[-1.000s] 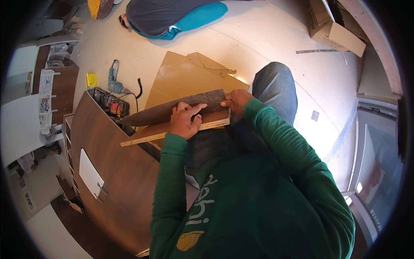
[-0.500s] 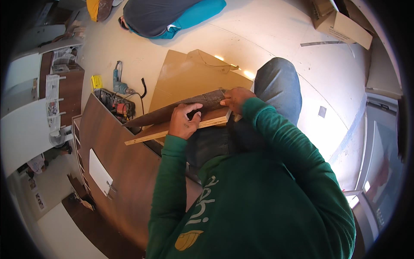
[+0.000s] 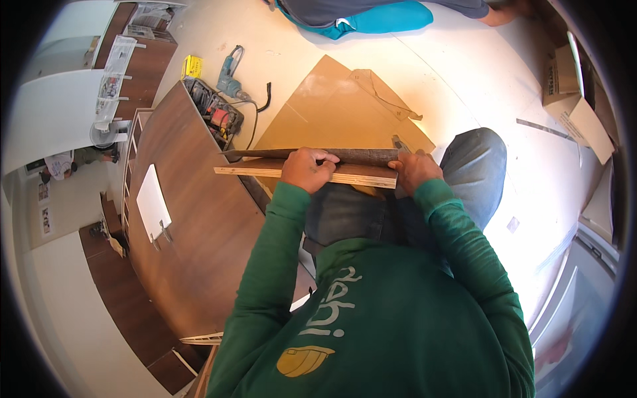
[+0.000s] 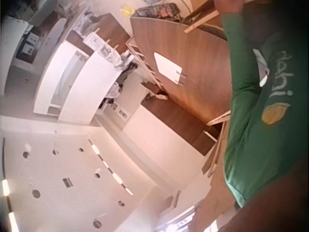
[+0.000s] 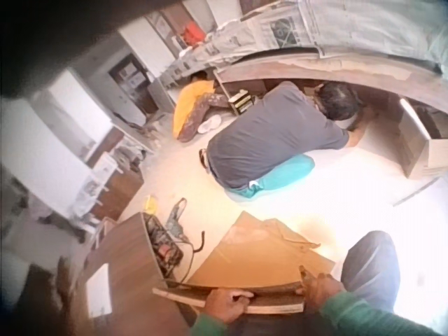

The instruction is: The person uses a utility knife to cut a piece of laminate flooring along a straight edge. They then handle white cabinet doors, attaching metal hinges to them.

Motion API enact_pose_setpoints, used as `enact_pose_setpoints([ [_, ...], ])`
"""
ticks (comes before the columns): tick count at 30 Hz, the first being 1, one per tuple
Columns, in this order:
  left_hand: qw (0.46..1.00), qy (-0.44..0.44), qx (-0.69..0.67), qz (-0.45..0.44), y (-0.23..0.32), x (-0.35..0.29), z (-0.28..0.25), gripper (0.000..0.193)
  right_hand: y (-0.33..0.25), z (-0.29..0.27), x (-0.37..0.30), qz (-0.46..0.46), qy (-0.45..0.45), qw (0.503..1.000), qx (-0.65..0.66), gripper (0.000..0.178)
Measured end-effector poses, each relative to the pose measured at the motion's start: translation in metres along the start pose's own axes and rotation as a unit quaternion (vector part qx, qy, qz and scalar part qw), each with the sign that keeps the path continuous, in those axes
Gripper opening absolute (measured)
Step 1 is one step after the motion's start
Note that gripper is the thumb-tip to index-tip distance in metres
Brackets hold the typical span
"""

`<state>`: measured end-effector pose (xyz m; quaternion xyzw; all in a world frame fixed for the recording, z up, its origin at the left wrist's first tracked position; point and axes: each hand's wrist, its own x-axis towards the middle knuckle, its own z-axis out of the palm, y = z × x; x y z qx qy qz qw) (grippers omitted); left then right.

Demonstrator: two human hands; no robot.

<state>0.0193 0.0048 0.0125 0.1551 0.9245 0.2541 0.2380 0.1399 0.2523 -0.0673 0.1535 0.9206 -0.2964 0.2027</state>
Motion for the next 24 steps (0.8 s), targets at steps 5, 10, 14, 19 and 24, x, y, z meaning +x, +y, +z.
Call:
enact_pose_setpoints([
  [5, 0.998, -0.038, -0.021, -0.039, -0.016, -0.002, -0.026, 0.029, -0.005, -0.005, -0.010, 0.008, 0.006, 1.000, -0.009, 0.038],
  [10, 0.996, -0.025, -0.071, 0.052, -0.054, 0.005, -0.022, 0.023, -0.013, -0.001, -0.008, 0.030, -0.004, 0.999, -0.024, 0.042],
  [14, 0.993, -0.089, 0.071, 0.021, -0.034, 0.014, -0.041, 0.032, -0.012, 0.005, -0.010, 0.041, 0.014, 0.999, -0.028, 0.047],
  [19, 0.969, -0.142, 0.182, 0.088, -0.044, 0.008, -0.036, 0.053, -0.006, 0.017, -0.019, 0.076, -0.016, 0.995, 0.064, 0.046],
  [24, 0.974, -0.153, -0.009, 0.168, -0.078, 0.002, -0.033, 0.053, -0.002, 0.021, -0.046, 0.094, 0.076, 0.983, 0.141, 0.047],
])
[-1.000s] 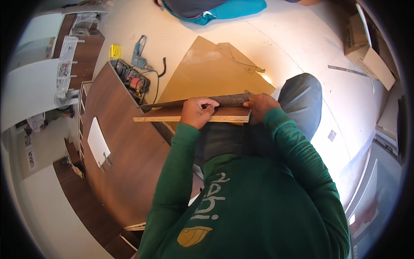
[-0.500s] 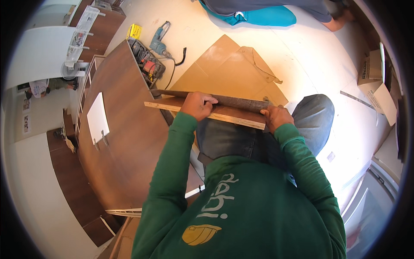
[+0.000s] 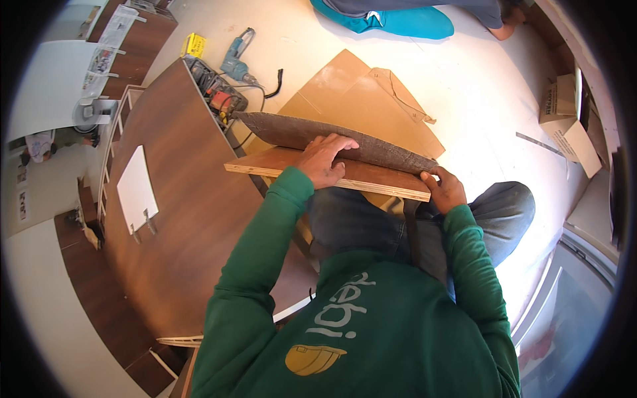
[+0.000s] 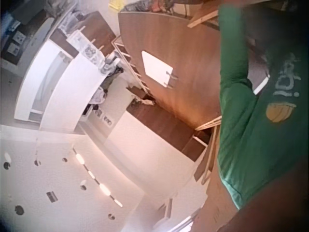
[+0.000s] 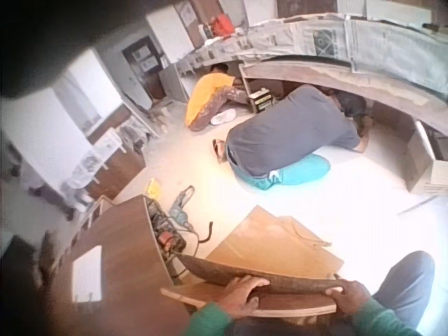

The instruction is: The person uses a utility knife to cut a piece of laminate flooring along a straight edge. They then handle white cabinet doors, attaching metal hinges to them.

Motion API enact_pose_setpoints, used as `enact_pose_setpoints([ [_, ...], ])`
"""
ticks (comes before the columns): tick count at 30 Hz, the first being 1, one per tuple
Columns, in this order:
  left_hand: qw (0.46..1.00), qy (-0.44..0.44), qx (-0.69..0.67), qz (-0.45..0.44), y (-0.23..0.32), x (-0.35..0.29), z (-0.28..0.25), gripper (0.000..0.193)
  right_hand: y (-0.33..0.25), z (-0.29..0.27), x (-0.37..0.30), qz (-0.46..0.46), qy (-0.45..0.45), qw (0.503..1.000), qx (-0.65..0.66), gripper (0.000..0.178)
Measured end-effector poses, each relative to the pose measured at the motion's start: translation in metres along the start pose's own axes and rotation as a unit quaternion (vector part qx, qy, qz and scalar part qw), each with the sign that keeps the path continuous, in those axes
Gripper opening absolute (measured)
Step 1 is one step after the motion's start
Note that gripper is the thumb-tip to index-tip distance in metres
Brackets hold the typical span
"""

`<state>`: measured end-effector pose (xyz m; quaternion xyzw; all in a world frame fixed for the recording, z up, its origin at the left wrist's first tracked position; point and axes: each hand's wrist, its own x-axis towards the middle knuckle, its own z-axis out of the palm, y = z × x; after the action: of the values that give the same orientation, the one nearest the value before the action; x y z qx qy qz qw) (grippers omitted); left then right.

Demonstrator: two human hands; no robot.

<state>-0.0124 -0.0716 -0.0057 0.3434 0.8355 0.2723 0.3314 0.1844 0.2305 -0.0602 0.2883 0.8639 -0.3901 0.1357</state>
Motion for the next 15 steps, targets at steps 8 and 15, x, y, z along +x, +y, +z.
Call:
enact_pose_setpoints([
  [8, 0.998, 0.028, 0.002, 0.050, -0.014, -0.013, 0.013, 0.062, -0.016, -0.084, -0.082, -0.018, 0.150, 0.985, -0.085, 0.035],
  [15, 0.991, 0.011, -0.103, 0.084, -0.019, -0.034, 0.013, 0.073, -0.167, -0.164, -0.203, -0.072, 0.100, 0.990, -0.064, 0.034],
])
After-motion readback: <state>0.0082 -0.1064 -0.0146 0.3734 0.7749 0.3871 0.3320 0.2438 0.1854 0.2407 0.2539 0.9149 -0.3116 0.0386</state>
